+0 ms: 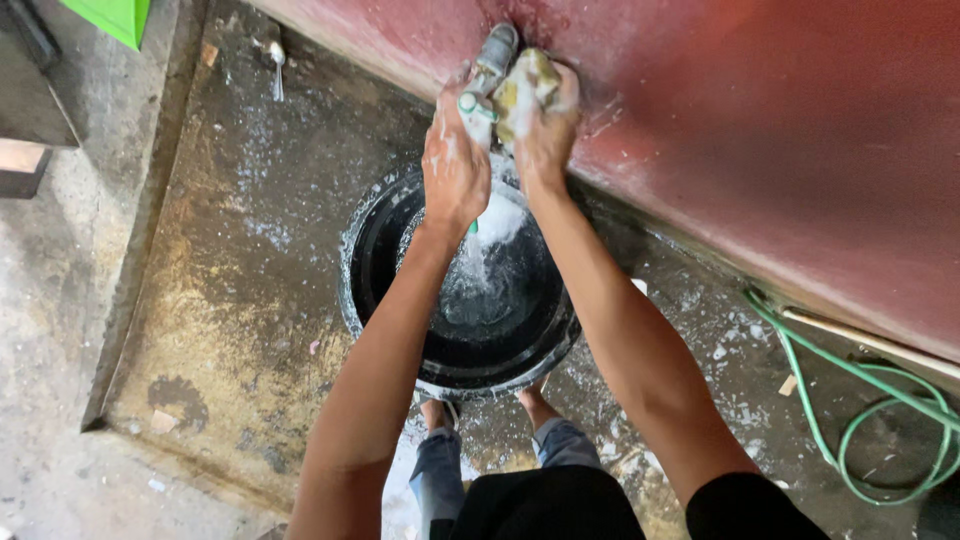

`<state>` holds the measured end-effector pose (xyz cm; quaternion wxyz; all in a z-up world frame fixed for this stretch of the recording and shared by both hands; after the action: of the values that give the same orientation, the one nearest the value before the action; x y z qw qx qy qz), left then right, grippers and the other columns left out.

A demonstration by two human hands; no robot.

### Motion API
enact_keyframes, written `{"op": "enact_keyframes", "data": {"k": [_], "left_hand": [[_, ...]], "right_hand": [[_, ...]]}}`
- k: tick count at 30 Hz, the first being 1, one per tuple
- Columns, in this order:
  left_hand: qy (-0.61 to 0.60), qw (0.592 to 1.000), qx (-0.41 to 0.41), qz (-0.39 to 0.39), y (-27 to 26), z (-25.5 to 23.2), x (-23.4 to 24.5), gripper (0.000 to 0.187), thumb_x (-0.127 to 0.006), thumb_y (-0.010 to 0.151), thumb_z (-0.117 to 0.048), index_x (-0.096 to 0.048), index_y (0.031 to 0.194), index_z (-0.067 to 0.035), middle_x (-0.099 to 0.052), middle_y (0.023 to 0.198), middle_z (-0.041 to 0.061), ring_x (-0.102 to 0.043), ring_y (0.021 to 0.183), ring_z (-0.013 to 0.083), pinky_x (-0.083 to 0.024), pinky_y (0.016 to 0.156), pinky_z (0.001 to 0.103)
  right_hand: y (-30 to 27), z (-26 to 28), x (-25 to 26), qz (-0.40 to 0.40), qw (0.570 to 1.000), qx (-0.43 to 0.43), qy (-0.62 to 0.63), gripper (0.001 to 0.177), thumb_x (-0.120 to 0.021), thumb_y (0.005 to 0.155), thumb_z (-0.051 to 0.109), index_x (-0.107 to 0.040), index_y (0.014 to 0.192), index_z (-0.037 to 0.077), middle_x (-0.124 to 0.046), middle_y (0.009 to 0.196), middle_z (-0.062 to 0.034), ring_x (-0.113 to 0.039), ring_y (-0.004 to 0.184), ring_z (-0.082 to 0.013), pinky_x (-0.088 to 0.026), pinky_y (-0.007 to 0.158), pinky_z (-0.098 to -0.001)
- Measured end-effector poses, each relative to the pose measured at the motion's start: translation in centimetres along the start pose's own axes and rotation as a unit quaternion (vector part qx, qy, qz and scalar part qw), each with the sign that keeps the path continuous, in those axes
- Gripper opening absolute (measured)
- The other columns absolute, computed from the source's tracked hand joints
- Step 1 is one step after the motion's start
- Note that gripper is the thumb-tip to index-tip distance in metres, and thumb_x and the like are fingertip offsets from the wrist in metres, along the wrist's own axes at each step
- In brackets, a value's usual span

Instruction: The person washes a knife and a pair of pliers in a basin of soapy water using a sponge, then scrubs a vertical PVC pipe on a wall.

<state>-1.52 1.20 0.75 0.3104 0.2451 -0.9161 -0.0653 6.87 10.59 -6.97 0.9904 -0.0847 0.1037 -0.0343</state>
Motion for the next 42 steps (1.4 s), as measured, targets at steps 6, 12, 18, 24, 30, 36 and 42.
{"op": "enact_keyframes", "data": {"k": [6,12,18,24,30,36,42], "left_hand": [[0.057,0.997,0.027,0.032,-0.7,2.8,-1.2,0.057,-0.050,0.109,-0.018,-0.028,0.157,0.003,-0.040,0.156,0.030,-0.040,0.145,0.0487,-0.034,0.123,0.051],[0.017,0.995,0.096,0.022,-4.2,1.8,2.1,0.055,-0.049,0.112,-0.032,-0.036,0.157,-0.004,-0.040,0.164,0.024,-0.040,0.153,0.0401,-0.034,0.126,0.047],[-0.031,0.984,0.173,0.019,-9.8,1.7,7.2,0.059,-0.047,0.110,-0.036,-0.034,0.159,-0.005,-0.044,0.158,0.022,-0.051,0.141,0.0347,-0.041,0.117,0.046],[-0.069,0.976,0.204,-0.001,-14.0,2.8,10.8,0.056,-0.049,0.109,-0.031,-0.035,0.158,-0.006,-0.047,0.156,0.020,-0.060,0.132,0.0313,-0.050,0.107,0.042],[-0.079,0.974,0.213,-0.016,-12.8,3.1,11.6,0.053,-0.050,0.109,-0.028,-0.040,0.155,-0.005,-0.053,0.153,0.019,-0.063,0.131,0.0296,-0.049,0.109,0.041],[-0.135,0.973,0.187,0.022,-8.4,0.2,8.9,0.053,-0.051,0.110,-0.028,-0.040,0.156,-0.005,-0.056,0.151,0.020,-0.061,0.135,0.0314,-0.045,0.114,0.041],[-0.128,0.981,0.140,0.030,-4.0,-2.0,8.5,0.048,-0.050,0.109,-0.029,-0.047,0.151,-0.005,-0.059,0.148,0.021,-0.062,0.134,0.0315,-0.046,0.115,0.041]], "right_hand": [[-1.9,13.9,-1.9,0.185,0.791,0.485,-0.324,0.040,-0.087,0.093,0.030,-0.067,0.121,0.008,-0.069,0.118,-0.0056,-0.061,0.116,-0.0240,-0.052,0.096,-0.0432],[-0.5,15.3,-1.3,0.365,0.590,0.570,-0.440,0.034,-0.079,0.099,0.018,-0.071,0.129,0.004,-0.059,0.125,-0.0101,-0.055,0.122,-0.0326,-0.052,0.103,-0.0416],[-0.3,14.2,-0.1,0.351,0.557,0.579,-0.481,0.019,-0.074,0.107,0.013,-0.073,0.125,0.008,-0.058,0.128,-0.0081,-0.055,0.121,-0.0289,-0.059,0.100,-0.0373],[-2.1,17.8,-0.3,0.307,0.513,0.489,-0.635,0.018,-0.071,0.106,0.022,-0.074,0.100,0.006,-0.061,0.130,-0.0169,-0.062,0.116,-0.0357,-0.062,0.077,-0.0377],[-2.5,20.5,-2.1,0.291,0.558,0.504,-0.591,0.026,-0.077,0.096,0.021,-0.077,0.118,0.006,-0.067,0.114,-0.0103,-0.065,0.101,-0.0272,-0.058,0.085,-0.0387],[-0.6,14.1,-0.5,0.351,0.615,0.557,-0.434,0.021,-0.084,0.103,0.012,-0.075,0.121,0.007,-0.063,0.120,-0.0099,-0.061,0.118,-0.0277,-0.055,0.101,-0.0379],[-1.5,10.0,6.9,0.280,0.698,0.434,-0.496,0.020,-0.077,0.100,0.007,-0.068,0.117,0.002,-0.060,0.128,-0.0134,-0.061,0.116,-0.0303,-0.055,0.101,-0.0425]]}}
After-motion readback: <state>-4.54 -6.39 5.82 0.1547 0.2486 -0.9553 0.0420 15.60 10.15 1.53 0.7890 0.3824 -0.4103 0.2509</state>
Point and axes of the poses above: each hand's wrist, its own y-axis towards the middle knuckle, its own x-axis out of the back of the hand, z = x × y, the point moved 2 cm from there along y, towards the middle knuckle
